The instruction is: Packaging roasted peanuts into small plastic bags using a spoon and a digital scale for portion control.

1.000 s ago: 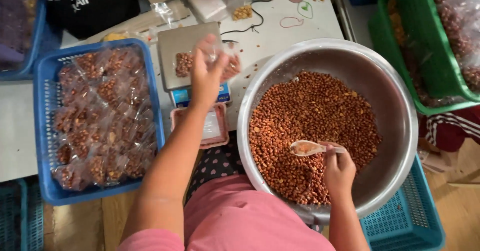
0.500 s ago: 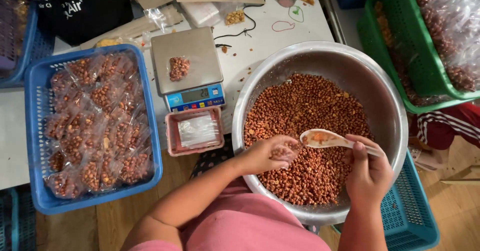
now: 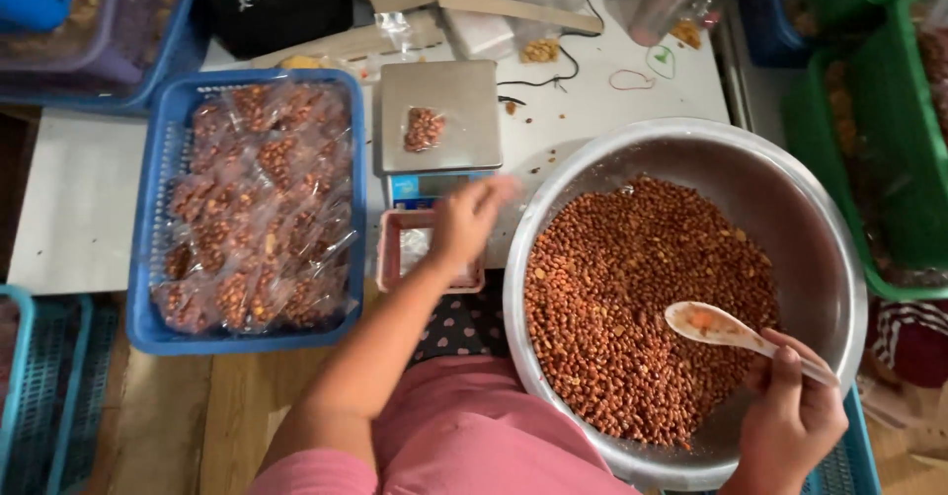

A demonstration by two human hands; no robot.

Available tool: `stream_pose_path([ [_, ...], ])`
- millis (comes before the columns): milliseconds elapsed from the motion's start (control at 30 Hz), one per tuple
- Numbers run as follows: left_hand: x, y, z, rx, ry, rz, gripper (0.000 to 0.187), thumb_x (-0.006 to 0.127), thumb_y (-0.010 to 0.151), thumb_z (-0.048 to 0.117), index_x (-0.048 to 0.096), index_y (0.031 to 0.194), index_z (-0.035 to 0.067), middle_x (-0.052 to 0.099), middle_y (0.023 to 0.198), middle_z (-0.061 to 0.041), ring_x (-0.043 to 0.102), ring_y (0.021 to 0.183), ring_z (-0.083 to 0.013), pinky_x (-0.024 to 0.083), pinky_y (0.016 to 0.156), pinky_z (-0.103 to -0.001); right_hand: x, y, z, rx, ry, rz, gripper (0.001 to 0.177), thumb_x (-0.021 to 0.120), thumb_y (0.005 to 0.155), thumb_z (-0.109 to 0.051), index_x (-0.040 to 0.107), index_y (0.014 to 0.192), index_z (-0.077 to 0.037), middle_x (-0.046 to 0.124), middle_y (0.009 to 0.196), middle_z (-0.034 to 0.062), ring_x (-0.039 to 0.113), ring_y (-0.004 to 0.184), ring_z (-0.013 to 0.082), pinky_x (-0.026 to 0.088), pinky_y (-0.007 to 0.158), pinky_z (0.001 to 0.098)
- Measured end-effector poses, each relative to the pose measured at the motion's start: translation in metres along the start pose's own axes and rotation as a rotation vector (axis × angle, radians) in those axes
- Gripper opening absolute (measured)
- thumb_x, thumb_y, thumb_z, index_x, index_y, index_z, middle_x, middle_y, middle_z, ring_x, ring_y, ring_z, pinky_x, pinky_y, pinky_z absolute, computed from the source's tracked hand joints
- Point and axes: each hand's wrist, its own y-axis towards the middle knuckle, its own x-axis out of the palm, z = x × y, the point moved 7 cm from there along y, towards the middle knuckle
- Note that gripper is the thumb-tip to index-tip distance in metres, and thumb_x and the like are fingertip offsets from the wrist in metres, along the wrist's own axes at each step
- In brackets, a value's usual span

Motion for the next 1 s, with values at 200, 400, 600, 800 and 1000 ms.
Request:
stream_pose_path([
  [200,-0.011,0.035,-0.114,0.095,0.835,0.011,0.040,0.068,0.088,0.016,0.069,0.125,0.002,0.047,0.152,-0.017,0.042,0.143,-0.0376,0.036,0.114,-0.053,0.002,-0.002,-0.003,-0.002,0.026,0.002,0.016,0.051,0.127,-0.005,0.064,0.129,0.003,0.061,0.098,0.0075,0.051,0.082,0.0092,0.044,0.076,0.0206],
  [400,-0.031,0.067,-0.064,0.096,0.462,0.142,0.078,0.055,0.100,0.060,0.036,0.151,0.004,0.056,0.141,-0.018,0.051,0.132,-0.0357,0.046,0.113,-0.048,-0.002,-0.004,0.002,-0.031,0.046,-0.002,0.017,0.047,0.125,-0.001,0.063,0.126,0.006,0.064,0.109,0.0123,0.051,0.081,0.0113,0.046,0.077,0.0218],
  [600,0.015,0.024,0.022,-0.490,-1.258,-0.043,0.047,0.067,0.094,0.000,0.038,0.132,0.002,0.071,0.098,-0.022,0.076,0.081,-0.0358,0.069,0.077,-0.046,-0.007,-0.002,0.005,-0.017,0.044,0.013,0.018,0.047,0.125,-0.001,0.063,0.128,0.006,0.063,0.108,0.0127,0.051,0.081,0.0111,0.047,0.076,0.0218],
  [800,0.096,-0.059,0.044,-1.027,-1.600,-0.416,0.040,0.050,0.103,0.009,0.036,0.140,0.000,0.064,0.114,-0.025,0.070,0.098,-0.0323,0.068,0.077,-0.041,-0.006,-0.003,-0.001,0.015,0.075,0.019,0.018,0.049,0.125,-0.006,0.065,0.127,0.003,0.060,0.097,0.0072,0.051,0.081,0.0090,0.046,0.076,0.0194],
  [1000,0.120,-0.098,0.043,-0.979,-1.418,-0.595,0.044,0.060,0.097,0.002,0.051,0.140,0.006,0.066,0.117,-0.017,0.070,0.096,-0.0240,0.064,0.083,-0.035,-0.017,-0.002,0.013,0.030,0.106,0.013,0.018,0.049,0.125,-0.010,0.064,0.127,0.000,0.057,0.093,0.0041,0.049,0.079,0.0078,0.043,0.076,0.0180],
])
